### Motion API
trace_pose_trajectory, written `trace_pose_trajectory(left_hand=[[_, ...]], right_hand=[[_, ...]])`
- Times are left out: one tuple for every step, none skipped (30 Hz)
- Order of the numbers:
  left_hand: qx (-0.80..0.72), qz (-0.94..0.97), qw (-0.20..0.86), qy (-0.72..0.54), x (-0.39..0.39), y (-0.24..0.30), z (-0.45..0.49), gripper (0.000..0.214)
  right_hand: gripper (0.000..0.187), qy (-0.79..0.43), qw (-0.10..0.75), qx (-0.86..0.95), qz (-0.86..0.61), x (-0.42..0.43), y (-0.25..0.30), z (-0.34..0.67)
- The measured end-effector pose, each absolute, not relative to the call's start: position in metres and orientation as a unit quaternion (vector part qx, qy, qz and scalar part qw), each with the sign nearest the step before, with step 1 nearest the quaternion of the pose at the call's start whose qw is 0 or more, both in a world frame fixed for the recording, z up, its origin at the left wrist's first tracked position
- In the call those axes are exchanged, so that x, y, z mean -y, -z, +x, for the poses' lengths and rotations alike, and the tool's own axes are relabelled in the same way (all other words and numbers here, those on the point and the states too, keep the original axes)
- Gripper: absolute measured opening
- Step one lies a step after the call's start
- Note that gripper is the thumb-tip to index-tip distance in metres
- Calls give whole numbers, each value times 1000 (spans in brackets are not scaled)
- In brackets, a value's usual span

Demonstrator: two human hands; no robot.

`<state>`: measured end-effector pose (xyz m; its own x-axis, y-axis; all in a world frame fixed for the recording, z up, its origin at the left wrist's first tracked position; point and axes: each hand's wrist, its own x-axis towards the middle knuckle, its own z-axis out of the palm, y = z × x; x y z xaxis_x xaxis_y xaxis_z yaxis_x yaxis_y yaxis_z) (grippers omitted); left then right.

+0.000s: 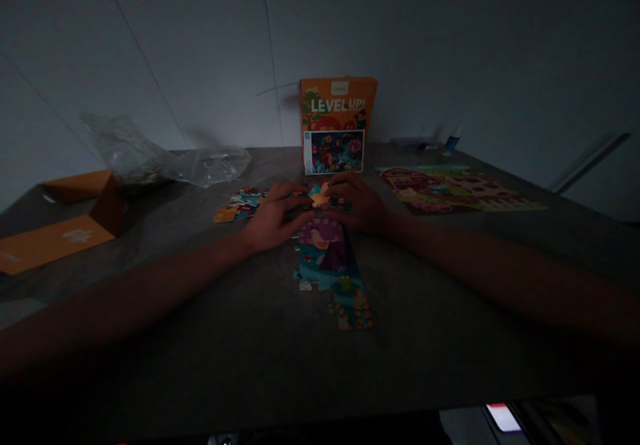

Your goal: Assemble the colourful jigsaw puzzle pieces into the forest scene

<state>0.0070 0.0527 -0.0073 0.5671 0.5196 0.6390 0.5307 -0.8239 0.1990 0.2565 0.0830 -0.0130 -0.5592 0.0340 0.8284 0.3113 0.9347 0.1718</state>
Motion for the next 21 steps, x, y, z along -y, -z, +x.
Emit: trace_pose_trajectory(left_hand=[[296, -882, 1, 367, -53, 8, 7, 30], [296, -878, -5, 376, -53, 8, 7, 29], [301, -872, -12, 386, -53, 9, 7, 29], [308, -864, -20, 399, -53, 10, 7, 30], [318, -854, -32, 410, -53, 10, 7, 31], [329, -846, -49, 416, -52, 10, 8, 32], [339, -841, -69, 417, -51, 10, 8, 32], [347, -838, -90, 412, -50, 9, 9, 31], [353, -837, -106, 404, -49, 9, 10, 29], [357, -838, -115, 396, -47, 8, 10, 27], [361, -838, -116, 392, -46, 7, 11, 25], [368, -836, -111, 391, -46, 6, 11, 24], [376, -833, -103, 393, -45, 5, 12, 22], [385, -829, -96, 394, -45, 4, 12, 22], [390, -827, -91, 394, -45, 3, 12, 22], [392, -827, -89, 394, -45, 2, 12, 23], [391, -827, -88, 395, -46, 2, 12, 25], [389, -827, -89, 395, -46, 1, 12, 25], [388, -827, -91, 396, -46, 1, 12, 26], [390, -826, -95, 397, -46, 0, 12, 26], [394, -822, -100, 398, -47, 0, 12, 27]], right_hand=[[30, 151, 457, 870, -104, -83, 13, 257], [31, 152, 457, 870, -107, -83, 13, 257], [31, 155, 459, 868, -108, -83, 13, 257], [32, 158, 459, 868, -107, -82, 13, 256], [33, 161, 457, 868, -105, -82, 14, 256], [33, 162, 452, 871, -103, -81, 14, 256], [34, 162, 444, 876, -101, -80, 15, 256], [34, 159, 432, 882, -99, -79, 15, 256], [33, 153, 416, 891, -99, -78, 15, 255], [33, 145, 401, 899, -100, -78, 15, 255], [33, 139, 389, 906, -99, -77, 16, 255], [34, 133, 379, 911, -97, -76, 16, 255], [35, 129, 372, 914, -95, -76, 16, 255], [36, 126, 368, 916, -92, -75, 16, 256], [37, 126, 366, 918, -91, -75, 16, 256], [37, 127, 364, 918, -92, -75, 16, 256], [37, 128, 360, 919, -95, -75, 16, 256], [37, 128, 354, 921, -100, -75, 16, 257], [36, 130, 349, 922, -106, -75, 16, 257], [36, 131, 345, 923, -111, -74, 16, 257], [36, 131, 340, 924, -116, -74, 17, 257]])
